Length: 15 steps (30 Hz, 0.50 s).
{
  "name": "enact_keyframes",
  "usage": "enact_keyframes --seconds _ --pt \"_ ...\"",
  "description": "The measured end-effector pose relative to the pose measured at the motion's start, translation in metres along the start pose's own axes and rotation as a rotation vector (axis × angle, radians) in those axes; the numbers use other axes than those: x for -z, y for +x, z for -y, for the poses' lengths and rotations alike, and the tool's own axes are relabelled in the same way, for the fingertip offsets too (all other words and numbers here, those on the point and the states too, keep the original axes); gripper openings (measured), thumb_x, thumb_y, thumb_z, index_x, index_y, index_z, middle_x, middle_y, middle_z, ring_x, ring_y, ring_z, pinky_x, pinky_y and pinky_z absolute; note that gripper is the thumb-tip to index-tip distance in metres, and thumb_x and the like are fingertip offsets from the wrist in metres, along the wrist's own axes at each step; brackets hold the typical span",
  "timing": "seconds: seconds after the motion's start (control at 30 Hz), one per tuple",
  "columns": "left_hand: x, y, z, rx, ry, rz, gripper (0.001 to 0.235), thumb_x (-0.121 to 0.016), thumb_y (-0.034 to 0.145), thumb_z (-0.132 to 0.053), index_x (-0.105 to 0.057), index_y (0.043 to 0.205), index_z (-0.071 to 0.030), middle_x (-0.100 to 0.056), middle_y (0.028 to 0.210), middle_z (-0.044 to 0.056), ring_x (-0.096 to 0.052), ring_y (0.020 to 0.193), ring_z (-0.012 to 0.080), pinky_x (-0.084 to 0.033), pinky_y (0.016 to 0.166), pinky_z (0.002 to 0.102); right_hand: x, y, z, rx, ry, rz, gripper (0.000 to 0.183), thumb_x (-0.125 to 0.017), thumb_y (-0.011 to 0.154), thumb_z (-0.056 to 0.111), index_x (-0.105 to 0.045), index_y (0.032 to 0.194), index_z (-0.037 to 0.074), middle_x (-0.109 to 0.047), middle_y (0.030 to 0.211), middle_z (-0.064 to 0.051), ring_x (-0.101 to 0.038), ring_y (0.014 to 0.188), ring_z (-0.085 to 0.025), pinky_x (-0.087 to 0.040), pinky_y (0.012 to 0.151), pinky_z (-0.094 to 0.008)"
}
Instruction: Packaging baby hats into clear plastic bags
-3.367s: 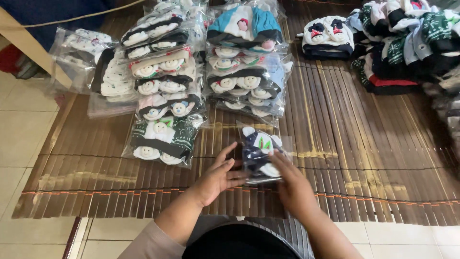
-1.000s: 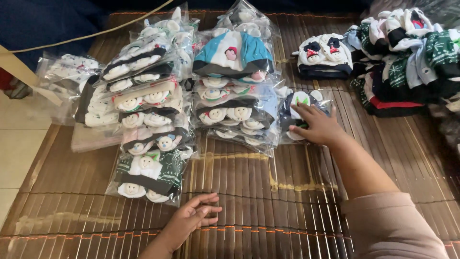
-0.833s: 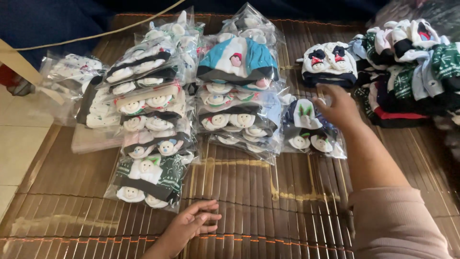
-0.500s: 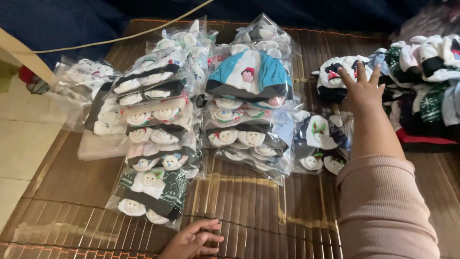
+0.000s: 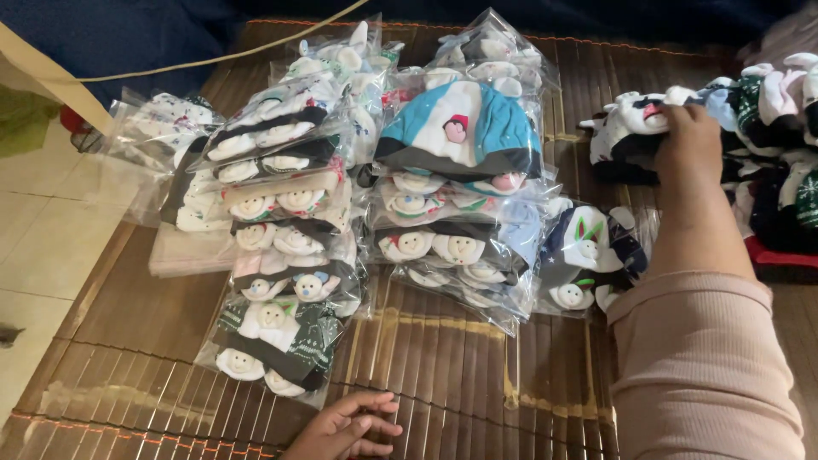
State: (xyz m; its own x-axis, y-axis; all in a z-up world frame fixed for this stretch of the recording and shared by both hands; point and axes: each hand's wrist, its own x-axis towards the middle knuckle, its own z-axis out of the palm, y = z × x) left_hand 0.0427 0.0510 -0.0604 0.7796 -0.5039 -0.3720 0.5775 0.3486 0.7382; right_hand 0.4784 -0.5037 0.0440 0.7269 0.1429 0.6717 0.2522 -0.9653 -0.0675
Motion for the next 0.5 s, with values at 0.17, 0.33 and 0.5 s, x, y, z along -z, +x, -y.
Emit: enact_keyframes --seconds 0.17,0.33,0.5 --pt "-0.005 -0.002 -0.009 -0.052 0.072 0.055 0.046 -0.053 0.101 -0.010 -0.046 0.146 -0.001 -0.052 0.147 0.025 -0.067 0.127 0.0368 -0.064 0.101 0.047 0.048 0.016 0.007 0.150 0.028 -0.239 0.039 -0.065 0.090 -0.016 -0.078 0.126 -0.007 -0.069 0.122 -0.024 -0.065 0.103 -0.040 -0.054 0.089 -0.044" --pt "-0.004 -0.001 -0.008 -0.066 0.083 0.061 0.052 -0.059 0.100 -0.020 -0.046 0.146 0.000 -0.052 0.148 0.024 -0.068 0.127 0.0356 -0.065 0.098 0.044 0.110 0.011 0.024 0.159 0.141 -0.243 0.049 -0.059 0.087 -0.023 -0.072 0.132 -0.012 -0.064 0.126 -0.030 -0.064 0.105 -0.046 -0.053 0.090 -0.047" --pt "-0.003 0.004 -0.007 -0.039 0.120 0.012 0.047 -0.052 0.099 -0.005 -0.050 0.146 -0.004 -0.053 0.152 0.021 -0.066 0.130 0.0345 -0.064 0.100 0.044 0.196 -0.035 0.086 -0.023 0.280 -0.088 0.050 -0.052 0.091 -0.019 -0.067 0.138 -0.011 -0.067 0.120 -0.030 -0.062 0.099 -0.043 -0.048 0.086 -0.046"
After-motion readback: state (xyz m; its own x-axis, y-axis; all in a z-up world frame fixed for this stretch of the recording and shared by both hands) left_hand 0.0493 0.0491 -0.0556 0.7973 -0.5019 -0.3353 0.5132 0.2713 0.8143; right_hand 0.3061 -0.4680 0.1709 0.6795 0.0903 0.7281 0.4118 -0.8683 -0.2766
